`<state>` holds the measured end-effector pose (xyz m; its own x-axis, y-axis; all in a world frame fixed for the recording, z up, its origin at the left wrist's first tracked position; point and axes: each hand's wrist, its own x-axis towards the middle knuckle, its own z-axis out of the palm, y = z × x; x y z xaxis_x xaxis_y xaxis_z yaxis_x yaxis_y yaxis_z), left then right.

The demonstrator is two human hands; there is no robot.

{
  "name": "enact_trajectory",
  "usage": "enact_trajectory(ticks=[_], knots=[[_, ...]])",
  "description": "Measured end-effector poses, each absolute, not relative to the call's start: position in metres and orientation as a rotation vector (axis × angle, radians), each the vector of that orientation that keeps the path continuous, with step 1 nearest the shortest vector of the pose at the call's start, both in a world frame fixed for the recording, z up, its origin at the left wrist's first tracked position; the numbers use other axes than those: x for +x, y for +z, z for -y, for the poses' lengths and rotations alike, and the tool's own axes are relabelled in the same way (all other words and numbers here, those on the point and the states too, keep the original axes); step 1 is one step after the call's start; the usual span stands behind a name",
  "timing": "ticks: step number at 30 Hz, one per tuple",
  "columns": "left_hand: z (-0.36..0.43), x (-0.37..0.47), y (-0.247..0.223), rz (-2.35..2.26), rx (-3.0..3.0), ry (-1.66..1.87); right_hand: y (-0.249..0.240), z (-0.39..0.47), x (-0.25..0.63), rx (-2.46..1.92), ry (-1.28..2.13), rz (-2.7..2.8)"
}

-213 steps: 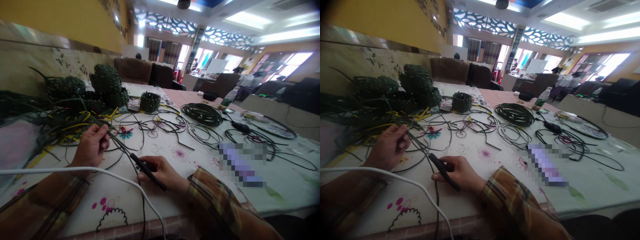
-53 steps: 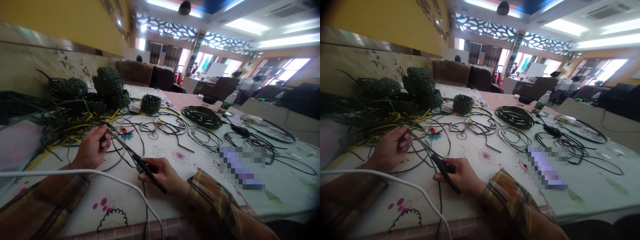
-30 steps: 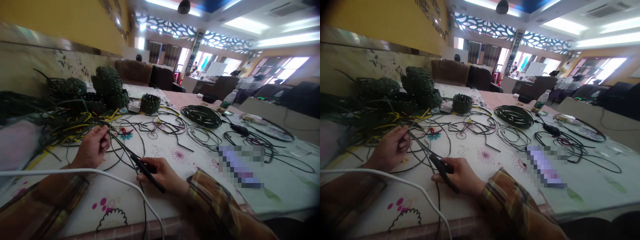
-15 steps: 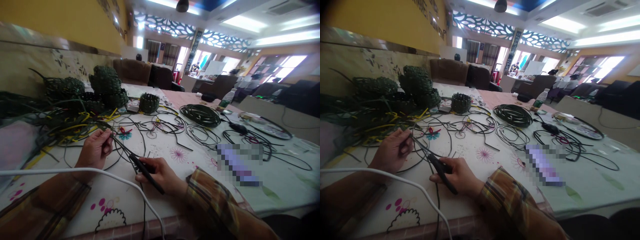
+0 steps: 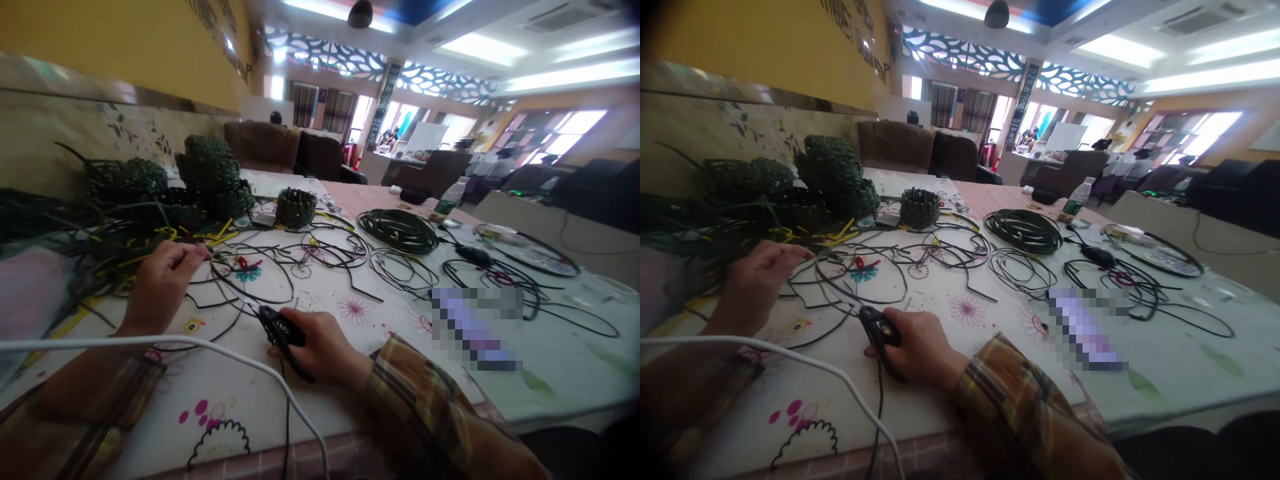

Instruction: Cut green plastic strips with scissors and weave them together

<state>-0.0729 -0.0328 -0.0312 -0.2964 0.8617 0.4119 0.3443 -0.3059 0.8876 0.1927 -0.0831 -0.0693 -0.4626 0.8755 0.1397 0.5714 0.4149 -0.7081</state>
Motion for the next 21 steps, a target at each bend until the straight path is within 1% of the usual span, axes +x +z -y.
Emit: enact_trajectory(ticks=[2,4,7,10,12,16,21], knots=[[0.036,-0.068,-0.031,-1.565,1.8,1.516,-0.069,0.085,0.192,-1.199,0.745,2.233],[0.037,-0.064,-0.031,-1.585,1.912,1.442,-0.068,0.085,0.192,-1.171,0.727,2.26],[0.035,-0.067,-0.031,-1.634,1.845,1.5,-0.067,0.084,0.192,-1.192,0.716,2.266],[0.031,-0.073,-0.031,-1.711,1.665,1.615,-0.066,0.08,0.194,-1.215,0.745,2.215],[0.03,-0.073,-0.032,-1.7,1.512,1.619,-0.067,0.077,0.196,-1.193,0.807,2.128],[0.029,-0.063,-0.035,-1.473,1.303,1.51,-0.067,0.071,0.201,-1.052,1.006,1.929],[0.03,-0.055,-0.033,-1.054,0.81,1.437,-0.062,0.071,0.203,-0.959,1.147,2.003]])
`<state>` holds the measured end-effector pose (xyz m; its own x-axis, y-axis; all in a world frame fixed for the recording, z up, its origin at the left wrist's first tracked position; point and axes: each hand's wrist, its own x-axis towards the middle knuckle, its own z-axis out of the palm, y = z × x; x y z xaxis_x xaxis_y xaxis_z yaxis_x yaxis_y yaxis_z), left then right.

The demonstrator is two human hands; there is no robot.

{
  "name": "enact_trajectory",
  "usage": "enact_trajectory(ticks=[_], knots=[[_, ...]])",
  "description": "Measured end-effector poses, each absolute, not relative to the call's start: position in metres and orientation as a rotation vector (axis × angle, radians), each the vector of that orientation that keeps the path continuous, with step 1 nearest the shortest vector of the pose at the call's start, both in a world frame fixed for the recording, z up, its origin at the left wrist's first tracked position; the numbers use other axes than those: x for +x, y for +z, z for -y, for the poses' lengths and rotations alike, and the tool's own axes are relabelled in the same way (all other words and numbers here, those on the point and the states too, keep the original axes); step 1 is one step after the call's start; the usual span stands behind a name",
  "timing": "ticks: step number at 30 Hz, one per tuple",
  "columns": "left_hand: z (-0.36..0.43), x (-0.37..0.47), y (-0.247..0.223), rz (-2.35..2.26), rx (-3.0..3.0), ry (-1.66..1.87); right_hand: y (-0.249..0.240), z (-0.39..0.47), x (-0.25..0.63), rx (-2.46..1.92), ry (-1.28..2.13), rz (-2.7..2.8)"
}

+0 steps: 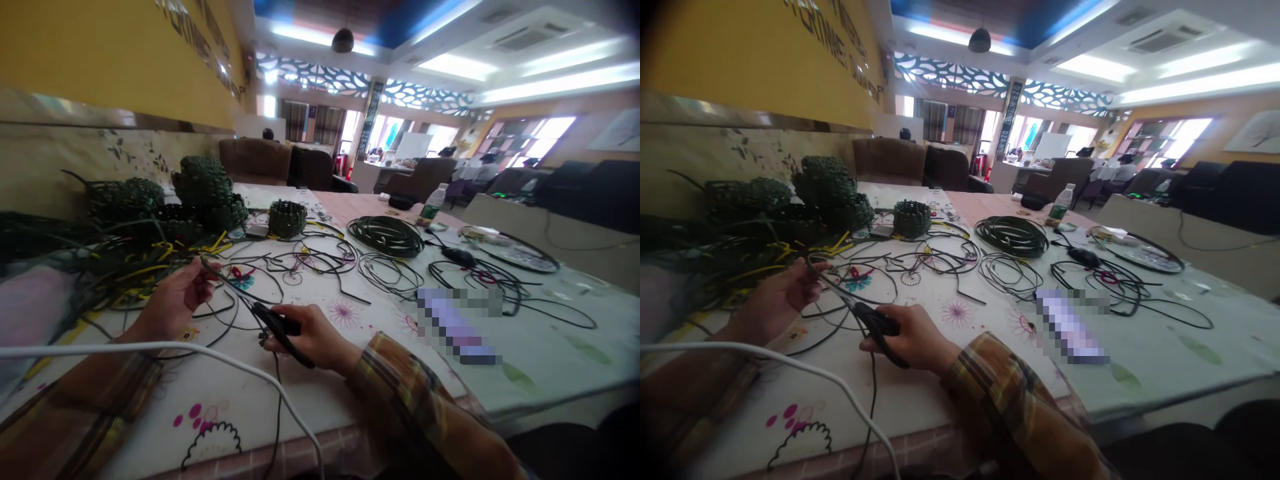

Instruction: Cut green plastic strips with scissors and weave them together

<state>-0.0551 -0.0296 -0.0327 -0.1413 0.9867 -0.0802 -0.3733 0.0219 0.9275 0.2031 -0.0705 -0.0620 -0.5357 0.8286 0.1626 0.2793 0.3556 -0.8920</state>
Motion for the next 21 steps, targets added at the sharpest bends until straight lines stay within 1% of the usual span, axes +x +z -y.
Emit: enact_trajectory(ticks=[3,8,21], knots=[[0.028,-0.06,-0.03,-0.854,0.64,1.48,-0.063,0.072,0.202,-0.932,1.243,2.009],[0.028,-0.064,-0.032,-0.888,0.688,1.595,-0.072,0.071,0.2,-0.872,1.442,1.883],[0.038,-0.056,-0.034,-0.932,0.778,1.622,-0.076,0.075,0.196,-0.862,1.431,1.868]])
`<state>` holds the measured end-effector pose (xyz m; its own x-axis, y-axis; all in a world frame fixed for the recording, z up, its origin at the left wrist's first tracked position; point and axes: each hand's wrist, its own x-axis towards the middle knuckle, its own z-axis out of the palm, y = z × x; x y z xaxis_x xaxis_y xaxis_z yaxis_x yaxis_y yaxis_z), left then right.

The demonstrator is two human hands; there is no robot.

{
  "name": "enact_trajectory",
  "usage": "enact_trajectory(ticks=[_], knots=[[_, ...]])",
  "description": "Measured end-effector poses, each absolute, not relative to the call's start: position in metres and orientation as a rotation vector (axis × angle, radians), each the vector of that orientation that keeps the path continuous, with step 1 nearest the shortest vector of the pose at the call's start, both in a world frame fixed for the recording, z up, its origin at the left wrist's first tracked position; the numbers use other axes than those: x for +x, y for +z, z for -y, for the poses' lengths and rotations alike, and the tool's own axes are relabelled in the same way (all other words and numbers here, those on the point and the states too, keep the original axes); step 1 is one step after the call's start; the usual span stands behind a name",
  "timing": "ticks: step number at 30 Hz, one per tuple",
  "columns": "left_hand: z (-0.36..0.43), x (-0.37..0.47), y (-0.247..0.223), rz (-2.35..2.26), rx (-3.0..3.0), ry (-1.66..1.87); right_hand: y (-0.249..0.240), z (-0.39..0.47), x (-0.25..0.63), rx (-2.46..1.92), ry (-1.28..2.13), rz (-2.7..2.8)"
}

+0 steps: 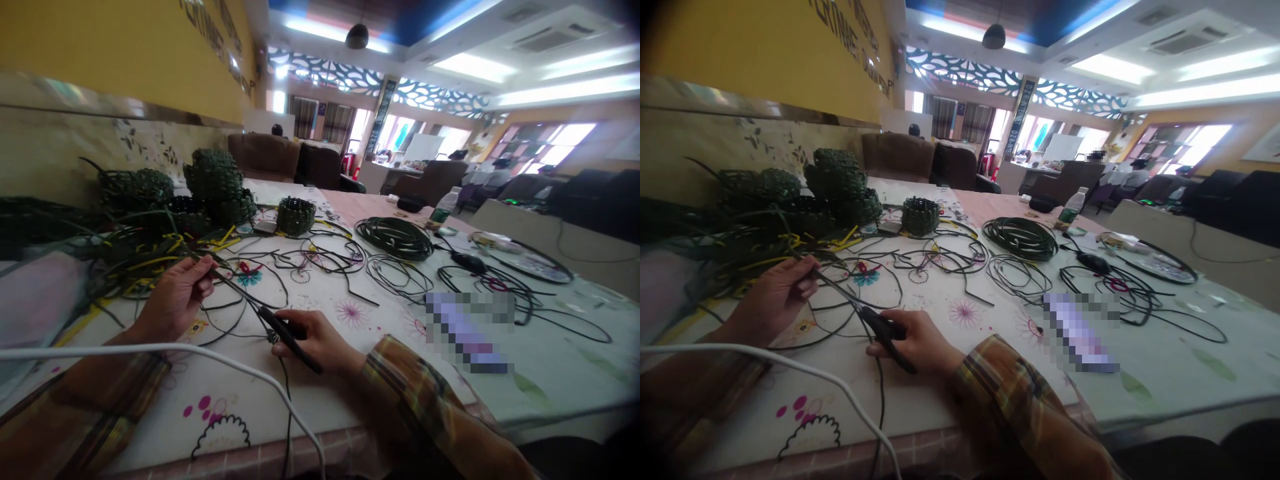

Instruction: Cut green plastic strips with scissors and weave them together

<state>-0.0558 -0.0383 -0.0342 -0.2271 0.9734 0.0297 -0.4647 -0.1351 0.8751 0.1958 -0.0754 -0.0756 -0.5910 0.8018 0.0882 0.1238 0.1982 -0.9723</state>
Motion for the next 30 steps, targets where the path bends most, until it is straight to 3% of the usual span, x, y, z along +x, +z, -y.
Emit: enact_trajectory(ticks=[30], knots=[[0.037,-0.058,-0.034,-0.943,0.731,1.696,-0.072,0.083,0.193,-0.878,1.321,1.923]])
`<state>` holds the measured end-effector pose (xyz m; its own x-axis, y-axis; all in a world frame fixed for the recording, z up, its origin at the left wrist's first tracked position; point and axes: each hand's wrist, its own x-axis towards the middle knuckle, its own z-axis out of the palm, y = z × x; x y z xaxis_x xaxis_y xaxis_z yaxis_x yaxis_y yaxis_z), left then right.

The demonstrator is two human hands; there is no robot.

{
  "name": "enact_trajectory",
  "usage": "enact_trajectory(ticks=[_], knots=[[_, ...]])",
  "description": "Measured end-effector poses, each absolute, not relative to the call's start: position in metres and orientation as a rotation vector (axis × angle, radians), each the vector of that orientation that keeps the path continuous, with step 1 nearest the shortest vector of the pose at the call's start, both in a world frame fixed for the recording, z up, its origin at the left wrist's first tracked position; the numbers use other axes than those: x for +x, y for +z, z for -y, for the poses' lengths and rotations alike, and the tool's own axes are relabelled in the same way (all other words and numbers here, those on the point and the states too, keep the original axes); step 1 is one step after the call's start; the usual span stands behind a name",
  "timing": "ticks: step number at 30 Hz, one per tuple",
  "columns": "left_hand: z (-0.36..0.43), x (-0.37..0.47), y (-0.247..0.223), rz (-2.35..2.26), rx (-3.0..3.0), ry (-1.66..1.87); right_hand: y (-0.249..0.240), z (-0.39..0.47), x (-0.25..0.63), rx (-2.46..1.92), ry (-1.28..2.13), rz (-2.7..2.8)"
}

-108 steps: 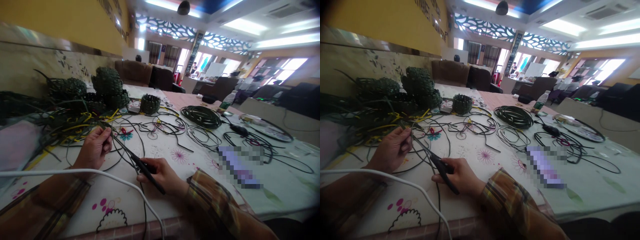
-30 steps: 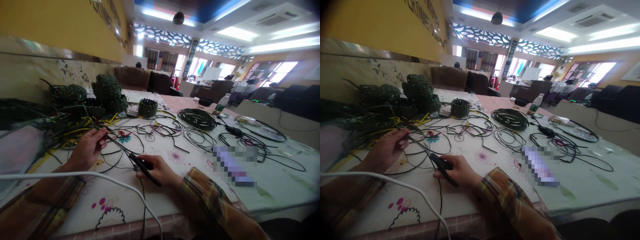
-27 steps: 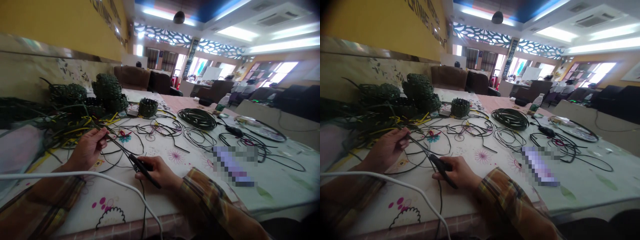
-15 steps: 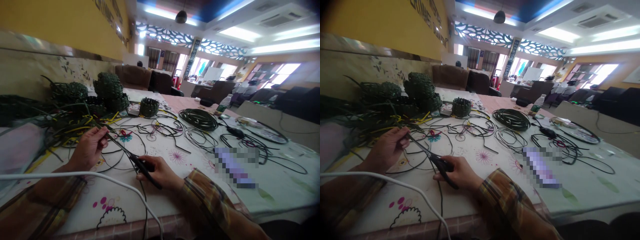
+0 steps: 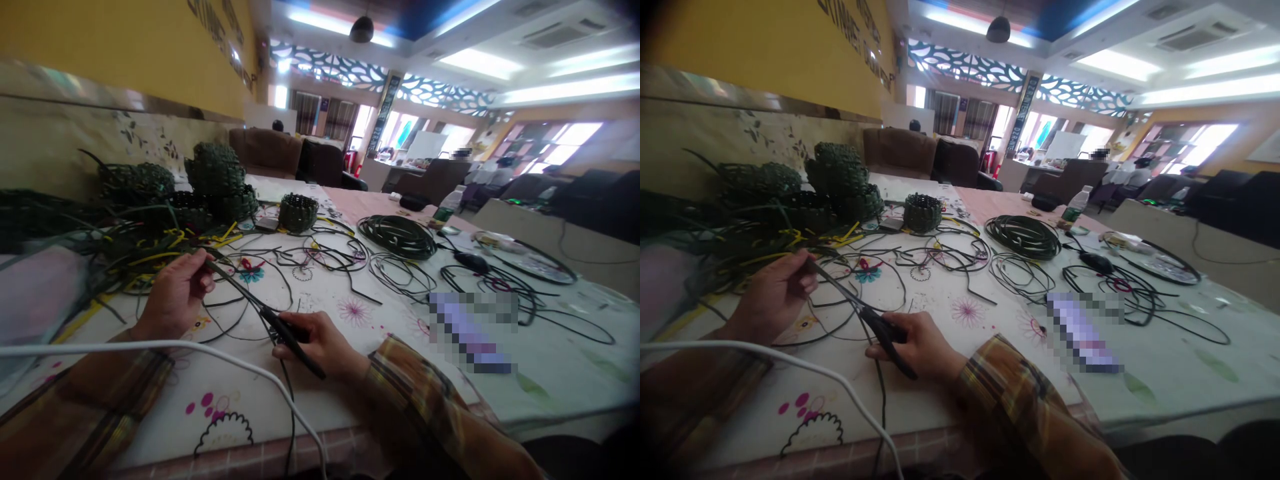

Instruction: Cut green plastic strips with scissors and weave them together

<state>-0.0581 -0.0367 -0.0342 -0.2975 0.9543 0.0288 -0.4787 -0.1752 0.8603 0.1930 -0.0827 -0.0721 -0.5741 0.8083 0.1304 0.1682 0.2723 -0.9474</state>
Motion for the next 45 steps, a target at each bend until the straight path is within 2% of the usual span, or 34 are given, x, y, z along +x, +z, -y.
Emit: enact_trajectory(ticks=[45], knots=[[0.043,-0.048,-0.032,-0.978,0.748,1.731,-0.072,0.086,0.193,-0.949,1.16,2.046]])
